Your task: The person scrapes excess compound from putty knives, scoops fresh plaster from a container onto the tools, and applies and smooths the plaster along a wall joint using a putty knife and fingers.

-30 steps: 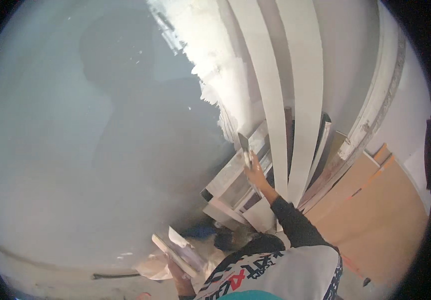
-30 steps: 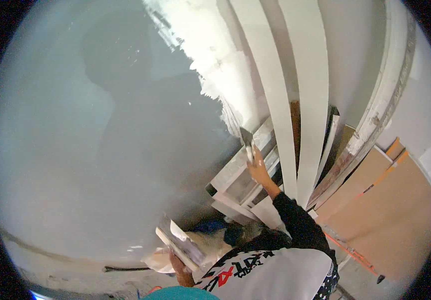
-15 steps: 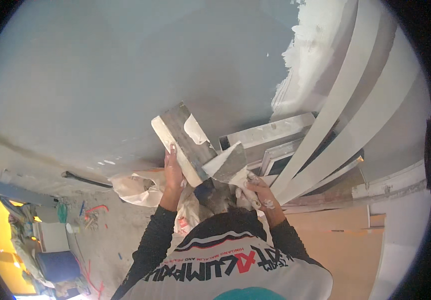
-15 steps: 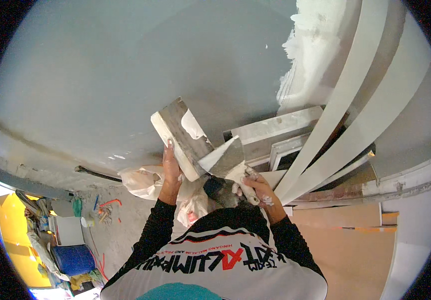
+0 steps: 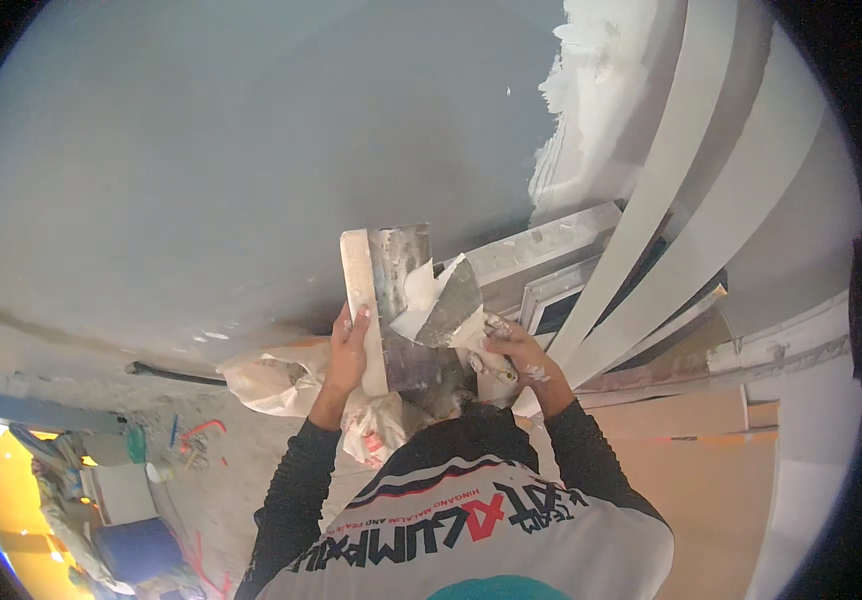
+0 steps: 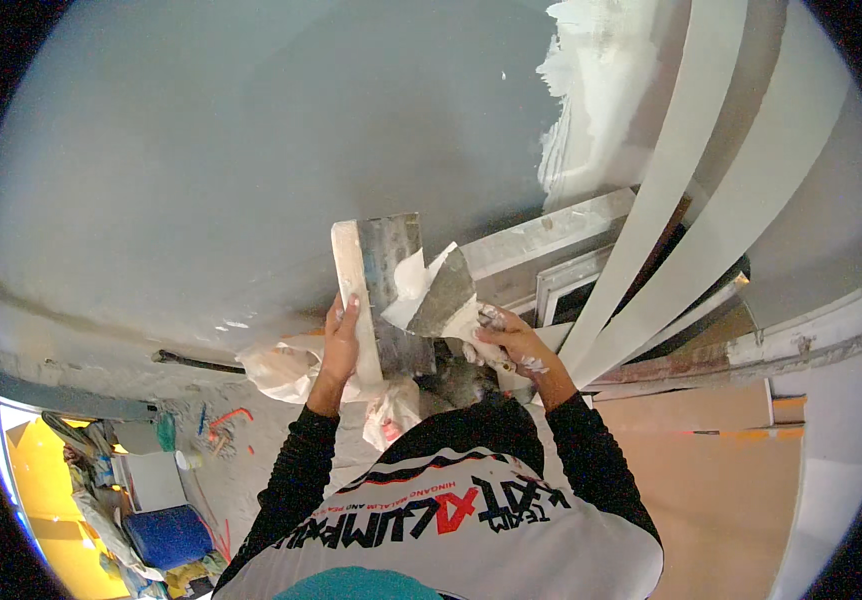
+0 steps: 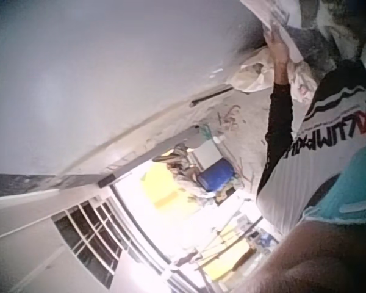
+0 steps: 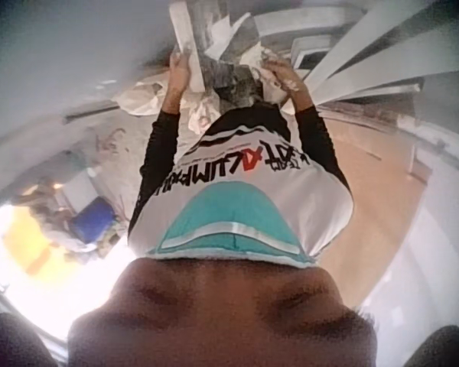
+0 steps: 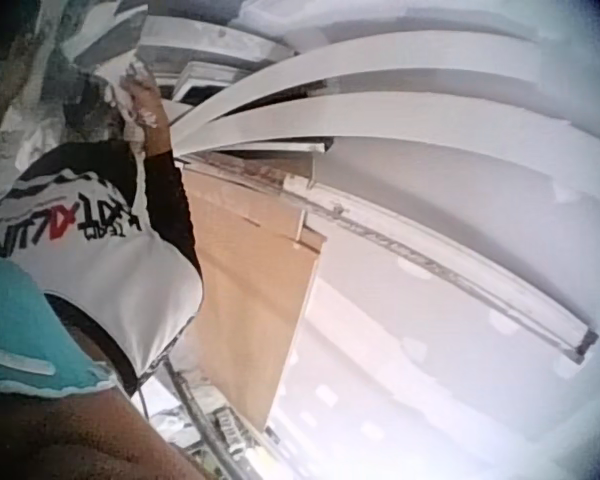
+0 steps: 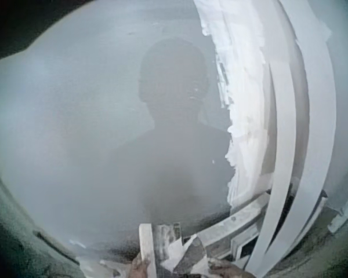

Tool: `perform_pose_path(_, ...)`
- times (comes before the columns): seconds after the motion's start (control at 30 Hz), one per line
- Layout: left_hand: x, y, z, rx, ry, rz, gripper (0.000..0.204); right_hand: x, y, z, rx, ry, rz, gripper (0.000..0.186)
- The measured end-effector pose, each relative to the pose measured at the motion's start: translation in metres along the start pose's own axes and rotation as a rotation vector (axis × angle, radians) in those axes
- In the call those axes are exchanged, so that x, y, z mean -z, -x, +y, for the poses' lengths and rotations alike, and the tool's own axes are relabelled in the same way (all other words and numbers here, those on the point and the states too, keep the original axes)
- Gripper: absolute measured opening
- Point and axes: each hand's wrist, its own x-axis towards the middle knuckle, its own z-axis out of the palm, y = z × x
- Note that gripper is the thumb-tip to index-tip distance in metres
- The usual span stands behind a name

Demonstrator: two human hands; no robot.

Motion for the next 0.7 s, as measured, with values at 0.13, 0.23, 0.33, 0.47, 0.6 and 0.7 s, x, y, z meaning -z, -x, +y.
perform_pose_path(0.13,0.000,-0.007,-0.027,0.242,0.271,0.036,0.054,0.014,0.003,-0.003,-0.044,-0.024,0.005,0.057)
perform_pose_path(0.23,-0.002,-0.012,-0.037,0.281,0.450,-0.033,0.053,0.025,0.007,-0.005,-0.100,-0.122,0.028,0.056)
perform_pose_path(0.33,-0.005,-0.019,-0.045,0.258,0.424,0.020,0.050,0.043,0.013,-0.010,-0.083,-0.194,-0.138,0.053)
perform_pose_path(0.47,0.062,-0.032,-0.095,0.194,1.089,-0.676,0.042,0.013,0.009,-0.038,0.061,-0.251,0.065,0.045)
perform_pose_path(0.6,0.012,0.010,0.009,0.216,0.880,-0.164,0.048,0.043,0.022,-0.107,0.402,0.067,0.359,0.043)
perform_pose_path(0.7,0.005,0.025,0.036,0.200,0.810,-0.080,0.047,0.074,0.001,-0.180,0.718,0.351,0.611,0.042)
